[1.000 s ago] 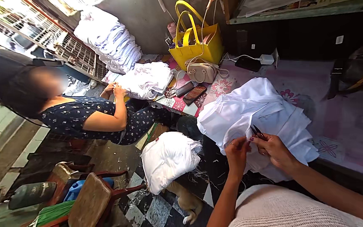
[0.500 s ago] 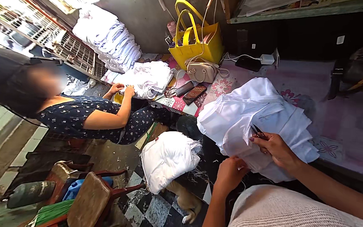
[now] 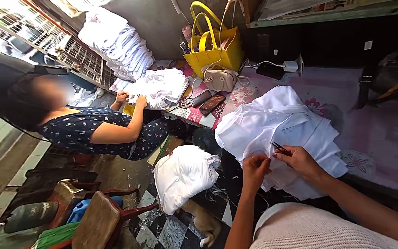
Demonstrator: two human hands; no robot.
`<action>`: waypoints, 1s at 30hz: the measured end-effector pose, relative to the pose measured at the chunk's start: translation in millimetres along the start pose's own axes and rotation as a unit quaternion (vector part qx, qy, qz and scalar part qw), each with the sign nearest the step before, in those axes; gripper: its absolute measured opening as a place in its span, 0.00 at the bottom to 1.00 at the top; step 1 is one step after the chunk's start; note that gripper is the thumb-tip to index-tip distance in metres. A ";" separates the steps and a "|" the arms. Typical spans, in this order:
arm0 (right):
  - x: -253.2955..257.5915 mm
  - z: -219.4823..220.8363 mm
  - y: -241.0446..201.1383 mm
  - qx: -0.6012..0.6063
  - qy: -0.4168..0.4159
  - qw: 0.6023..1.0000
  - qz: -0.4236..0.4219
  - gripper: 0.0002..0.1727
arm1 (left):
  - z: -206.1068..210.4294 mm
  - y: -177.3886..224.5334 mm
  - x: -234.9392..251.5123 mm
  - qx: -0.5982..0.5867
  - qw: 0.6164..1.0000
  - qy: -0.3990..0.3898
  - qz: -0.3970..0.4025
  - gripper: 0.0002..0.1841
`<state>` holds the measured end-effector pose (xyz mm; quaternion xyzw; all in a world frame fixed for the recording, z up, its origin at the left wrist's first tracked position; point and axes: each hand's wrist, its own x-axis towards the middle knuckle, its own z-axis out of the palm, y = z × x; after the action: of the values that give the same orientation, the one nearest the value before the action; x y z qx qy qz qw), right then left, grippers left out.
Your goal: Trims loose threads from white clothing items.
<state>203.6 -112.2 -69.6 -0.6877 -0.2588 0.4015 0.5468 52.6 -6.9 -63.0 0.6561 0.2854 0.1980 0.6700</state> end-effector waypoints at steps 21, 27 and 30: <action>-12.7 -15.0 -23.7 0.092 -0.126 0.975 0.156 0.20 | 5.9 -8.9 -11.0 -0.104 0.995 0.007 -0.004 0.04; -16.5 -20.9 -14.6 0.017 0.006 1.000 0.019 0.21 | 7.9 -7.4 -11.1 -0.022 0.999 0.013 -0.035 0.10; -6.0 -13.0 -9.8 0.023 0.028 0.999 0.039 0.13 | 22.2 -7.5 0.2 -0.131 0.988 0.079 -0.012 0.11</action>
<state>212.0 -121.4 -57.6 -0.6950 -0.2074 0.4090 0.5538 66.2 -24.1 -71.1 0.5417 0.3168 0.2763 0.7279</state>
